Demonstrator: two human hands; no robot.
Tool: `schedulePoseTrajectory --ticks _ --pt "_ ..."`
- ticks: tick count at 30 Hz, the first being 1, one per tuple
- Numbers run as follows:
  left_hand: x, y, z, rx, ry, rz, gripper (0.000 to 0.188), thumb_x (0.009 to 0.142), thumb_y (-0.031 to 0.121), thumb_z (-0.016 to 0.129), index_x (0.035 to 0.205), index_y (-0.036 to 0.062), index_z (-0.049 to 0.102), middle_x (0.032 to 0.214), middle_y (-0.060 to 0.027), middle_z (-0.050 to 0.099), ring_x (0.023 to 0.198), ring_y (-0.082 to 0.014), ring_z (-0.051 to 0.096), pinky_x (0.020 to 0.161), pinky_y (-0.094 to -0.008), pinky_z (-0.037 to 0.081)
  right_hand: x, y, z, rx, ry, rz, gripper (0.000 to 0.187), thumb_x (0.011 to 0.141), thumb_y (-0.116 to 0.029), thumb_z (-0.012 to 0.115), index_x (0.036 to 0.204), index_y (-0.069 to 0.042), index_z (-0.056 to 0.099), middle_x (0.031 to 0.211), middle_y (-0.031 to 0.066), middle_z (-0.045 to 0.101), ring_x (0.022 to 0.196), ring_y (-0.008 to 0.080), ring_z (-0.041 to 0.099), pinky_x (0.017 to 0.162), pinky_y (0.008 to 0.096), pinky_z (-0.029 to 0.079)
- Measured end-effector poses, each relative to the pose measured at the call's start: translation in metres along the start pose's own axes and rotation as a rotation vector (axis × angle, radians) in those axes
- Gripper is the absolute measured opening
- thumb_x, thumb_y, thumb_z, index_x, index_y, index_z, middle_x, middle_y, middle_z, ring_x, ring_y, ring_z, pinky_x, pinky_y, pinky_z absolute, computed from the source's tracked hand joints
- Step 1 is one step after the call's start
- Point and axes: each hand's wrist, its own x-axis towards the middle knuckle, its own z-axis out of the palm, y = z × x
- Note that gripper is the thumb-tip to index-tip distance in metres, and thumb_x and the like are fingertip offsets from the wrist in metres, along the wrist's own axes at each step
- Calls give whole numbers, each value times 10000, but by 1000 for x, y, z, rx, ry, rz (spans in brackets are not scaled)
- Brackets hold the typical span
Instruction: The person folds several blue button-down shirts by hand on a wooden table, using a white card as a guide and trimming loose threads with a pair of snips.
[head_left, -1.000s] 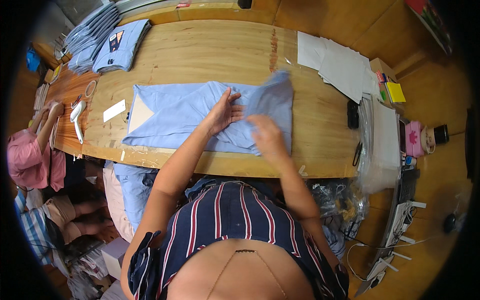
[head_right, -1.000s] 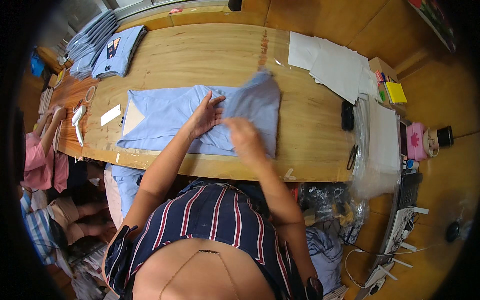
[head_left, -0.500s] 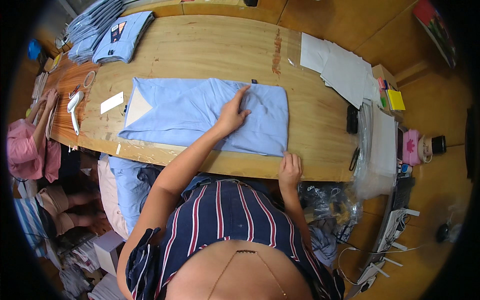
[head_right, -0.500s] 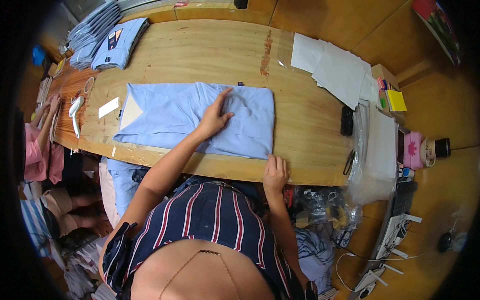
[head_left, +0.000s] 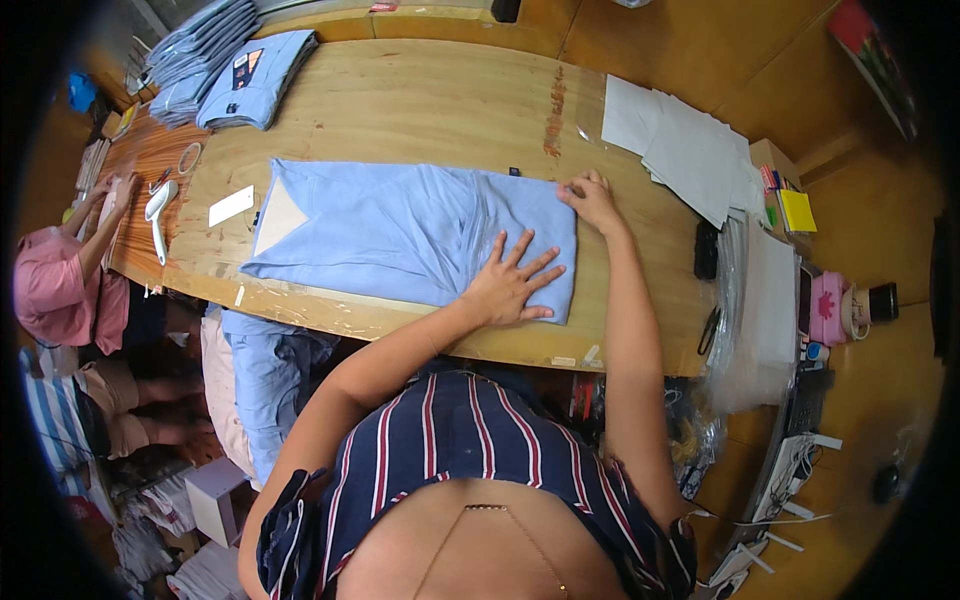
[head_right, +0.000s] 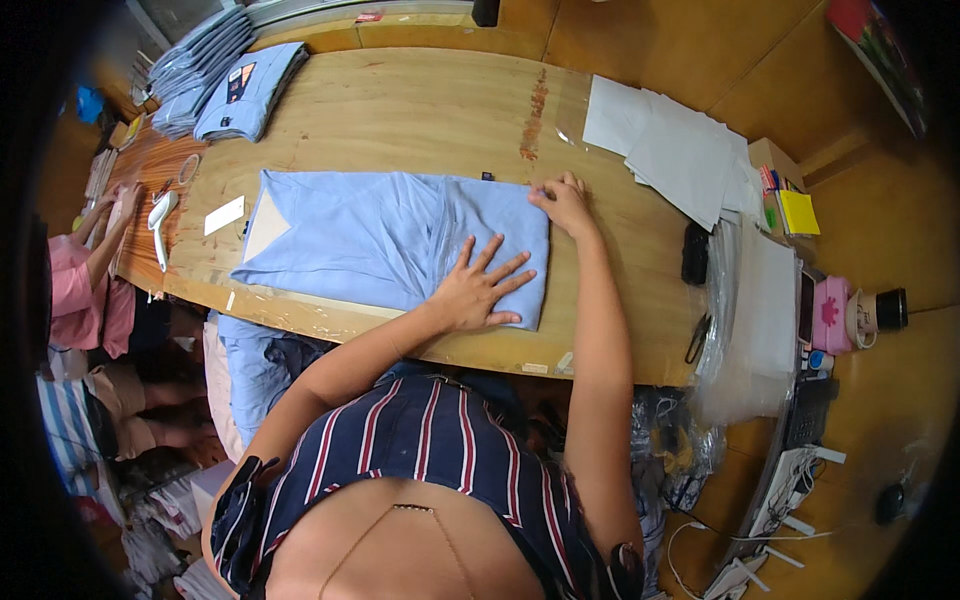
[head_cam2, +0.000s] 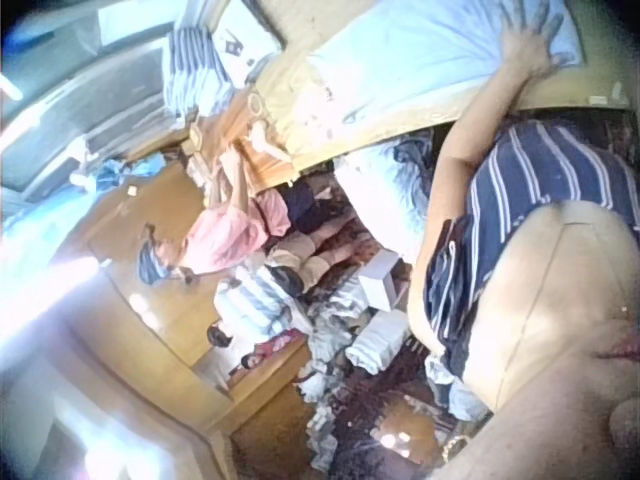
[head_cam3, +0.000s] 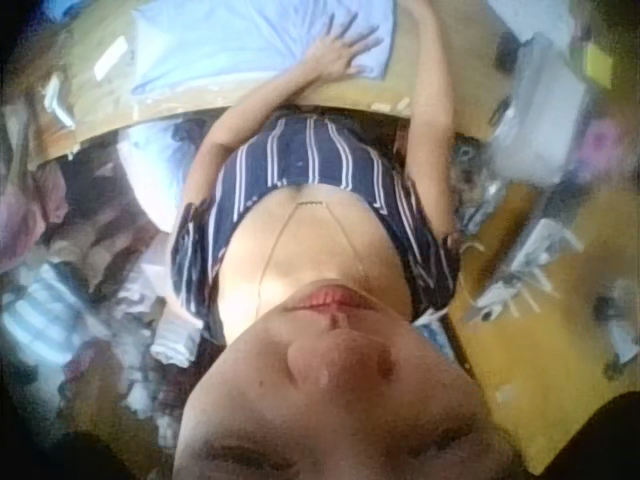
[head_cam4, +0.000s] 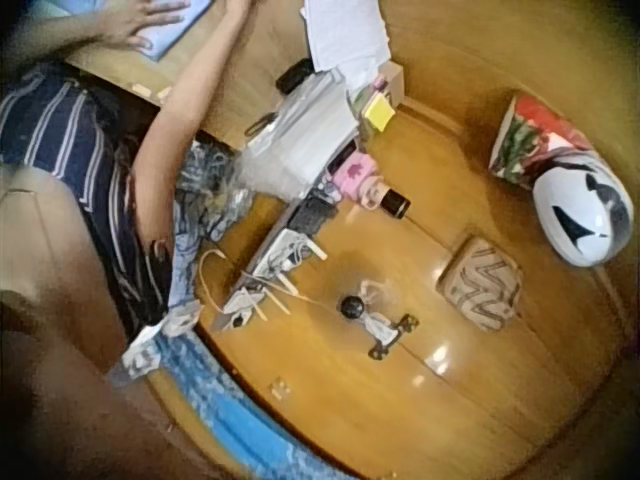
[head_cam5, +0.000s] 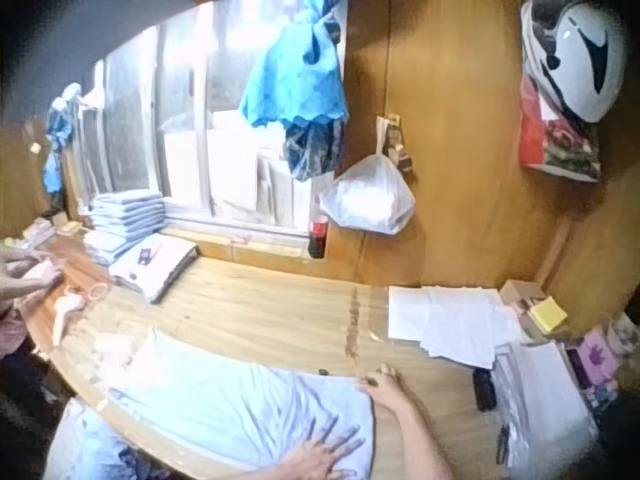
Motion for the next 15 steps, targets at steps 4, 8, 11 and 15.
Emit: schedulePoseTrajectory --ticks 4,8,11,15 --pt "-5 -2 9 -35 21 2 699 733 588 418 1290 179 314 1371 -67 218 1255 -347 160 950 -594 124 11 -10 -1 -120 -173 128 238 738 -247 591 953 -144 596 1056 92 484 1026 254 418 854 408 341" --pt "-16 36 9 -13 -32 -137 742 717 571 447 1286 116 308 1370 -144 182 1256 -369 137 948 -592 129 -15 -37 14 -27 38 -391 328 777 -292 536 1084 -176 532 1236 72 400 1172 237 330 932 418 279" --pt "-25 41 31 143 -11 -136 587 780 366 444 1283 95 308 1349 -176 216 1241 -393 169 933 -601 157 -33 -37 30 -195 -142 -469 419 835 -307 444 1230 -174 404 1330 39 309 1225 228 281 996 413 199" --pt "-20 62 27 278 28 -296 503 783 214 412 1263 84 335 1301 -211 294 1185 -416 282 900 -589 247 -31 -17 19 252 -102 -364 418 771 -7 438 1168 -131 474 1265 48 407 1201 229 327 988 387 224"
